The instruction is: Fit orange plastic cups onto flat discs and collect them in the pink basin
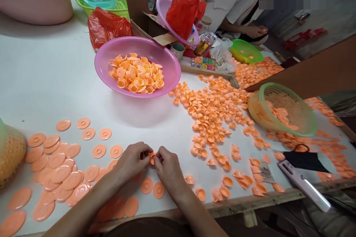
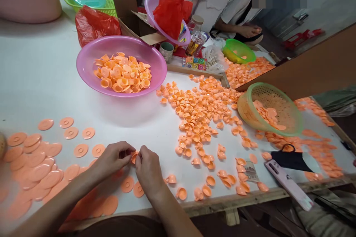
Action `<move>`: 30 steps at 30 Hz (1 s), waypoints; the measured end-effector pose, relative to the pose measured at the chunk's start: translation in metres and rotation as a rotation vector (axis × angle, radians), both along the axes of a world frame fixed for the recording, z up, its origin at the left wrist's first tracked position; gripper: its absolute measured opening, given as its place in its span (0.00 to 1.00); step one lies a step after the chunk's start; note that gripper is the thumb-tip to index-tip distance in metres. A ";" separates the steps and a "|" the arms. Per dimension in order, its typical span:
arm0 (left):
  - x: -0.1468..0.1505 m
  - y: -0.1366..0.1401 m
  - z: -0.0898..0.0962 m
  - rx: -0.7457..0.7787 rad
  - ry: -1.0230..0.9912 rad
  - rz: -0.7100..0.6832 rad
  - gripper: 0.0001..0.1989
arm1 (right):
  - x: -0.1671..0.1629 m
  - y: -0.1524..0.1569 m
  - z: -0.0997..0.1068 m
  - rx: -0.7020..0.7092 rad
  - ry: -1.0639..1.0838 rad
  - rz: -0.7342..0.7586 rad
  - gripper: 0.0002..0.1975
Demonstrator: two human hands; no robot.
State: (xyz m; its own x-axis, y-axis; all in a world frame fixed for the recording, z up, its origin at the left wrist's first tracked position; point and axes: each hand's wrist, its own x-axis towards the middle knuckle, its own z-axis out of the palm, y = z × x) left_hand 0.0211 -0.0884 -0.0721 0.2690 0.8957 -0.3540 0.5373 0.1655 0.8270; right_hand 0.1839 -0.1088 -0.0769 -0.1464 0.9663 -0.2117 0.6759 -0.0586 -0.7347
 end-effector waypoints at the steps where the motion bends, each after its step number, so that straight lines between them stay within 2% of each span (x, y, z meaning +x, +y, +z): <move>1: 0.002 0.000 0.001 -0.030 -0.009 0.032 0.09 | 0.000 0.000 0.000 -0.003 0.006 -0.004 0.08; 6: 0.012 -0.005 0.005 -0.119 0.099 0.135 0.05 | -0.001 0.003 0.003 -0.028 0.018 -0.011 0.09; 9: 0.014 -0.007 0.005 -0.137 0.192 0.160 0.09 | -0.005 0.005 0.003 -0.038 -0.003 -0.002 0.09; 15: 0.008 -0.013 -0.009 -0.097 0.113 0.185 0.11 | -0.017 0.002 -0.004 0.077 -0.030 0.001 0.09; 19: 0.008 -0.013 -0.012 -0.032 0.159 0.184 0.11 | -0.007 0.007 0.000 0.049 0.103 0.022 0.09; 20: 0.008 -0.007 -0.007 -0.002 0.150 0.203 0.11 | 0.000 0.010 0.004 0.053 0.153 0.028 0.08; 22: 0.009 0.016 0.014 0.108 0.122 0.265 0.12 | 0.018 0.013 0.012 0.104 0.219 -0.011 0.07; 25: 0.014 0.076 0.065 0.386 0.126 0.404 0.12 | 0.050 0.009 0.023 0.183 0.177 -0.132 0.08; 27: 0.018 0.118 0.094 0.529 0.121 0.494 0.09 | 0.068 0.001 0.026 0.165 0.126 -0.151 0.08; 29: 0.020 0.141 0.111 0.605 0.070 0.501 0.10 | 0.078 -0.011 0.026 0.125 0.103 -0.126 0.10; 30: 0.019 0.142 0.112 0.624 0.059 0.450 0.10 | 0.080 -0.017 0.024 0.110 0.106 -0.103 0.11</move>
State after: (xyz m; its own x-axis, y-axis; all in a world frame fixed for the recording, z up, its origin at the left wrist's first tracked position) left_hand 0.0404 0.0539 0.0399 -0.1722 0.9527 0.2506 0.5748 -0.1094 0.8109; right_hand 0.2639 -0.1255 -0.0527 -0.0615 0.9938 -0.0930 0.5892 -0.0391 -0.8070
